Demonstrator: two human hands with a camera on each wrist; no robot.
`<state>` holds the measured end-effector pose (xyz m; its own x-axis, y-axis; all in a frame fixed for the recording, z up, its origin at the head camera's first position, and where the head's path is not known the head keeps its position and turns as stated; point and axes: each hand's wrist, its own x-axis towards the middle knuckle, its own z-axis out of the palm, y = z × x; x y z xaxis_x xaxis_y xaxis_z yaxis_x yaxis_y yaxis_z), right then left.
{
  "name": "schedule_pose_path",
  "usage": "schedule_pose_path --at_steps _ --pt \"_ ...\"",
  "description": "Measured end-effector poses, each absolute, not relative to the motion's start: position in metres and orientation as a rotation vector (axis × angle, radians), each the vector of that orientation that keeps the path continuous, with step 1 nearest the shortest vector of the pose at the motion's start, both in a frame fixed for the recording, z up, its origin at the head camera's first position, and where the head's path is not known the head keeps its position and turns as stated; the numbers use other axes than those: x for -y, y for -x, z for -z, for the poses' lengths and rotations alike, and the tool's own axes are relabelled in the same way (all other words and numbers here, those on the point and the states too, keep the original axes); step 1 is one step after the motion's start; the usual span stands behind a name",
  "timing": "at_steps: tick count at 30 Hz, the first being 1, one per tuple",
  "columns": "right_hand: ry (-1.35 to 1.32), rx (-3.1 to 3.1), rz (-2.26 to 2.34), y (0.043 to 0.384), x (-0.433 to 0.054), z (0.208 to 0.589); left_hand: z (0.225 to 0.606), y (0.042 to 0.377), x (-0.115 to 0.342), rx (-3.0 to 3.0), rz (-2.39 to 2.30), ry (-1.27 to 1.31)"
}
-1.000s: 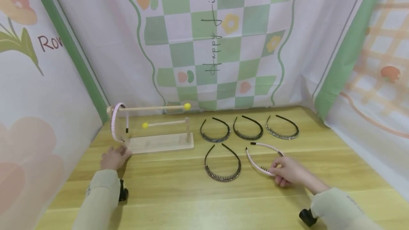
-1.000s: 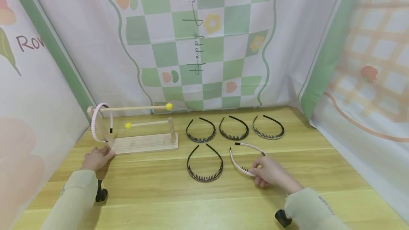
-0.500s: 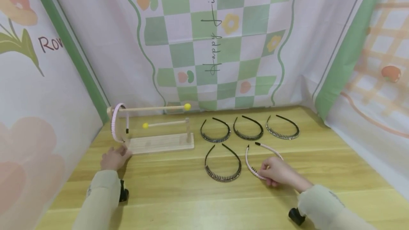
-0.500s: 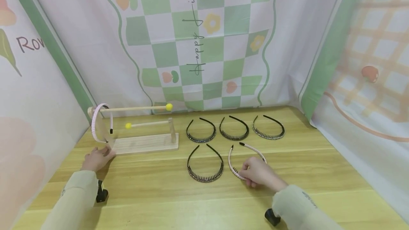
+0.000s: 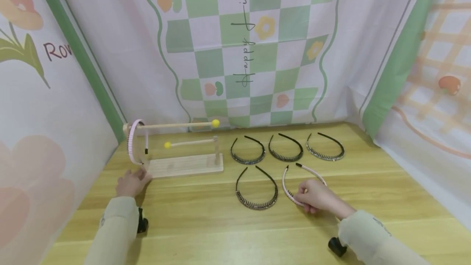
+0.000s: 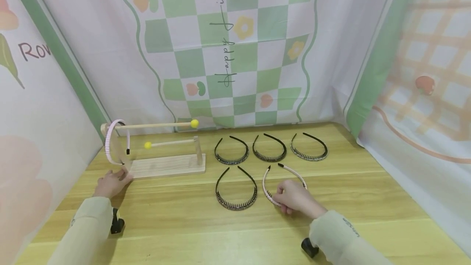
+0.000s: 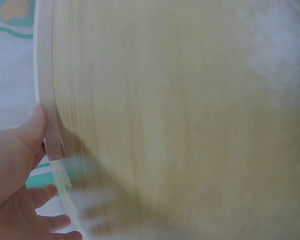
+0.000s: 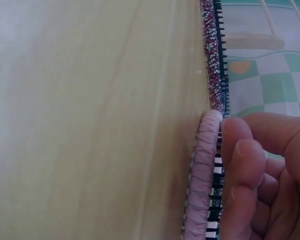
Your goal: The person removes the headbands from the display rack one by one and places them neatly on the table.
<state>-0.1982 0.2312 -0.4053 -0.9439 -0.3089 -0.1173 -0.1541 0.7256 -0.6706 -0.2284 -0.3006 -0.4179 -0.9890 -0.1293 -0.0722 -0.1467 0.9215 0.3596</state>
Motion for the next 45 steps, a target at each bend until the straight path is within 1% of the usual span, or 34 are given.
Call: schedule_pose_path --at_steps 9,16,21,31,37,45 --pt "0.368 -2.674 1.071 0.202 -0.234 0.402 0.421 0.228 0.302 -3.036 -0.592 0.228" --pt "0.327 -2.685 1.136 0.211 -0.239 0.397 0.414 0.225 0.298 -3.02 -0.597 0.229" --pt "0.347 -2.728 1.152 0.218 -0.238 0.387 0.413 0.224 0.297 -3.019 -0.59 0.225" --pt "0.554 -2.823 1.189 0.237 -0.217 0.344 0.416 0.226 0.3 -3.017 -0.616 0.238" --pt "0.581 -2.847 1.217 0.25 -0.191 0.318 0.419 0.228 0.301 -3.01 -0.629 0.27" --pt "0.73 -2.898 1.173 0.261 -0.15 0.276 0.417 0.228 0.3 -3.007 -0.614 0.272"
